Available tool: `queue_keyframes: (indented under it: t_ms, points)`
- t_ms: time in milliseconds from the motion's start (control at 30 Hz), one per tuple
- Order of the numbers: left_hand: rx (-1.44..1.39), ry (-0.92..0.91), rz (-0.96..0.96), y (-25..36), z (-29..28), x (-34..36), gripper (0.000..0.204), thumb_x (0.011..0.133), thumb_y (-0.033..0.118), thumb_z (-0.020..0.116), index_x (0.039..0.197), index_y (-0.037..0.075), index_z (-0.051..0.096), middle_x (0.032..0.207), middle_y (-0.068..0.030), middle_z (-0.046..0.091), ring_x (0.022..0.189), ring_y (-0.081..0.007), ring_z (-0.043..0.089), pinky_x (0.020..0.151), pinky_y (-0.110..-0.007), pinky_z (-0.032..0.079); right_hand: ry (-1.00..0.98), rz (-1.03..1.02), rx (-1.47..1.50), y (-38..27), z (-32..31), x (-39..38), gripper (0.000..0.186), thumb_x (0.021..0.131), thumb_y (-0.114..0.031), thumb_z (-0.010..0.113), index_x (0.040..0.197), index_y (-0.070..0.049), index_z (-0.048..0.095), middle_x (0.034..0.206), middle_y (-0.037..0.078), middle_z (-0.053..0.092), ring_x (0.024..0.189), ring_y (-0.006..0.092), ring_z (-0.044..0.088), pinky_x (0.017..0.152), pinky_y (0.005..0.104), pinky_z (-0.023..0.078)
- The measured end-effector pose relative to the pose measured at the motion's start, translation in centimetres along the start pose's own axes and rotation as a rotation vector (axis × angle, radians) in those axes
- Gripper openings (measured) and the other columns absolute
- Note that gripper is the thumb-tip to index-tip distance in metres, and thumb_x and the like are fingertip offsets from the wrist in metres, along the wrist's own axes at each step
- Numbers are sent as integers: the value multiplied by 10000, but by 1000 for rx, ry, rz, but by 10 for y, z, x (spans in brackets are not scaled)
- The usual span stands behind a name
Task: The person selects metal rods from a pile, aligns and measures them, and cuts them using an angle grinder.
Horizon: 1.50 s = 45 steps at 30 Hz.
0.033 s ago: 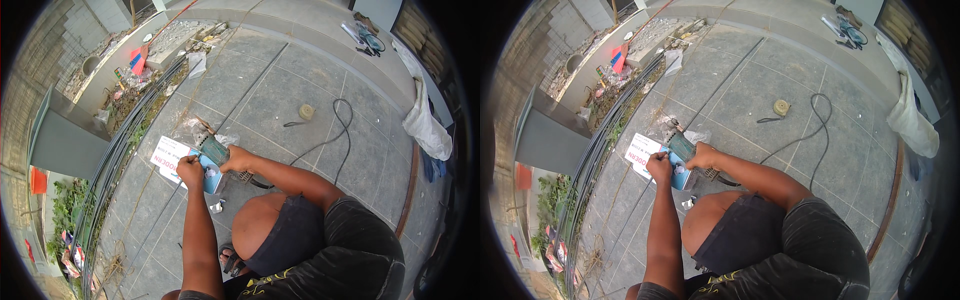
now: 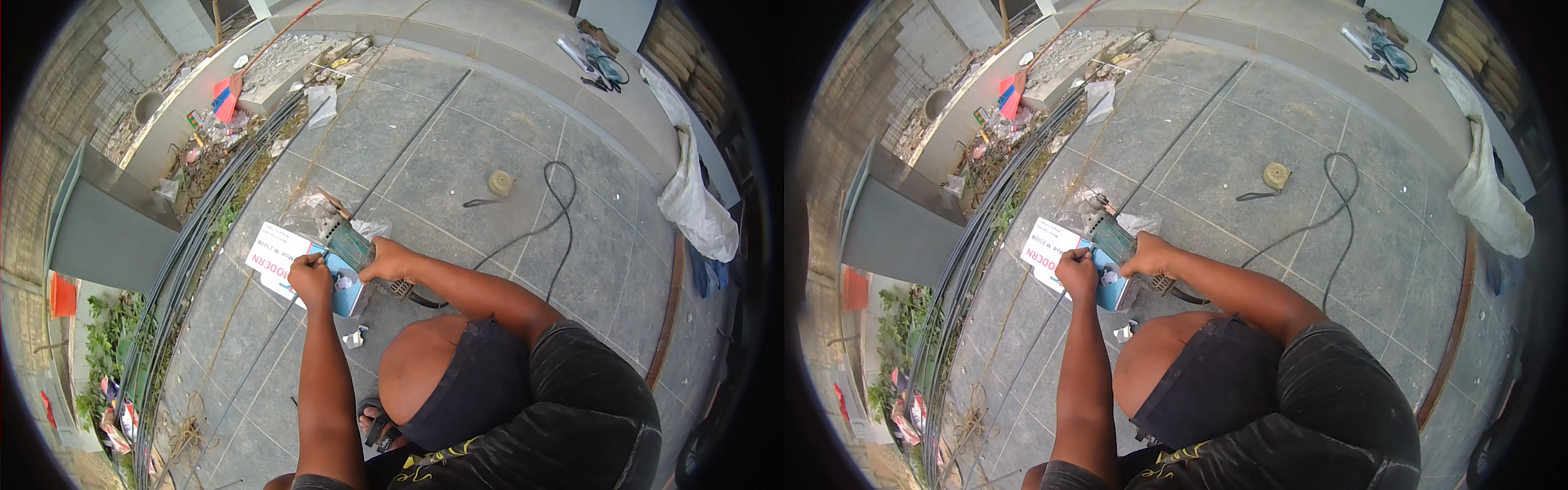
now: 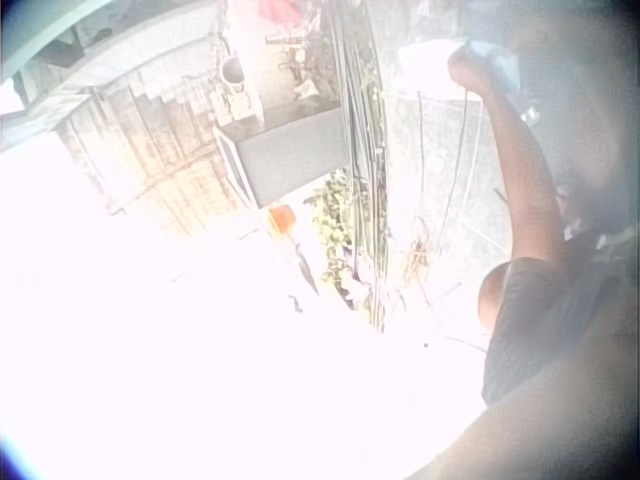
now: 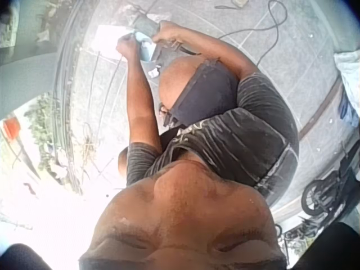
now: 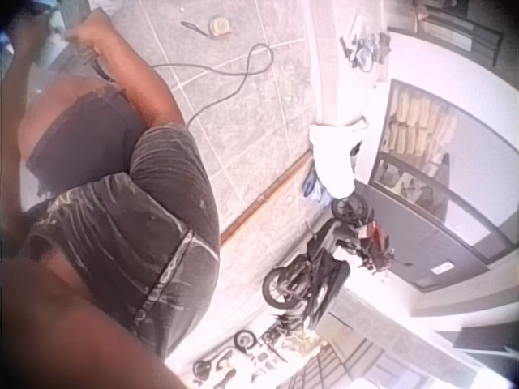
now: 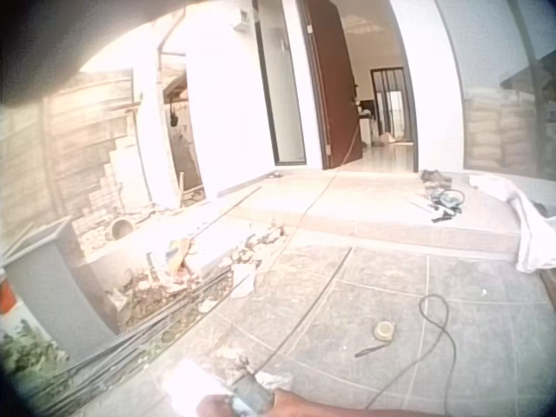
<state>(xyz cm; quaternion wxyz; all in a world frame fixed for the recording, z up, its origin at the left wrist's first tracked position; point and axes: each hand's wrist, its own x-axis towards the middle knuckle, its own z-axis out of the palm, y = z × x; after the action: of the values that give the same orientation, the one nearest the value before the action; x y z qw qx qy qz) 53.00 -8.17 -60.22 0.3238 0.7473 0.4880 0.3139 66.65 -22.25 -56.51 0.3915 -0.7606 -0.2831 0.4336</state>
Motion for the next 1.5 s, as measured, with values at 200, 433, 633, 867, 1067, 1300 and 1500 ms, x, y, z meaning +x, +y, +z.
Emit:
queue_keyframes:
  t_ms: [200,433,633,867,1067,1300,1500]
  points:
    - [8,1,0,0,-1,0,135,790,-12,706,913,-21,761,847,-189,743,740,-242,723,721,-333,553,-23,-18,17,0,0,0,772,547,-249,841,1160,125,557,1099,248,650,995,312,648,846,362,519]
    - [10,11,-7,-1,-1,0,130,786,-7,717,908,-17,761,848,-188,743,741,-243,723,721,-335,553,-21,-16,49,-8,-2,-8,773,549,-235,845,1168,127,555,1092,245,654,998,305,648,850,362,519]
    - [1,5,-16,-1,1,1,132,787,-10,713,911,-20,760,846,-184,744,738,-242,722,718,-335,554,-17,-15,29,-4,-2,-4,780,549,-235,846,1174,127,552,1092,245,654,1000,308,648,845,361,519]
    - [5,8,-19,0,0,0,125,788,-11,711,903,-23,758,842,-182,744,735,-240,722,718,-334,553,-2,-8,-8,-4,-1,-3,783,547,-244,843,1172,127,552,1101,251,646,1006,312,645,850,358,515]
    - [9,4,-8,4,-1,-1,122,786,-10,711,899,-19,757,842,-182,743,741,-244,724,722,-334,553,-21,-8,29,0,-1,0,779,546,-247,842,1168,124,555,1094,247,648,1001,308,646,843,357,515]
    - [11,1,-19,5,-2,-2,130,782,-11,713,903,-19,757,839,-177,744,741,-240,723,720,-334,553,-19,-13,49,3,1,1,773,547,-245,844,1166,119,557,1090,243,650,994,303,646,843,358,514]
    - [2,4,-23,5,-2,-2,137,775,-16,711,904,-20,758,833,-177,744,733,-236,721,713,-331,553,-29,-16,54,5,2,4,772,548,-243,846,1161,124,551,1088,250,645,989,309,644,843,367,515]
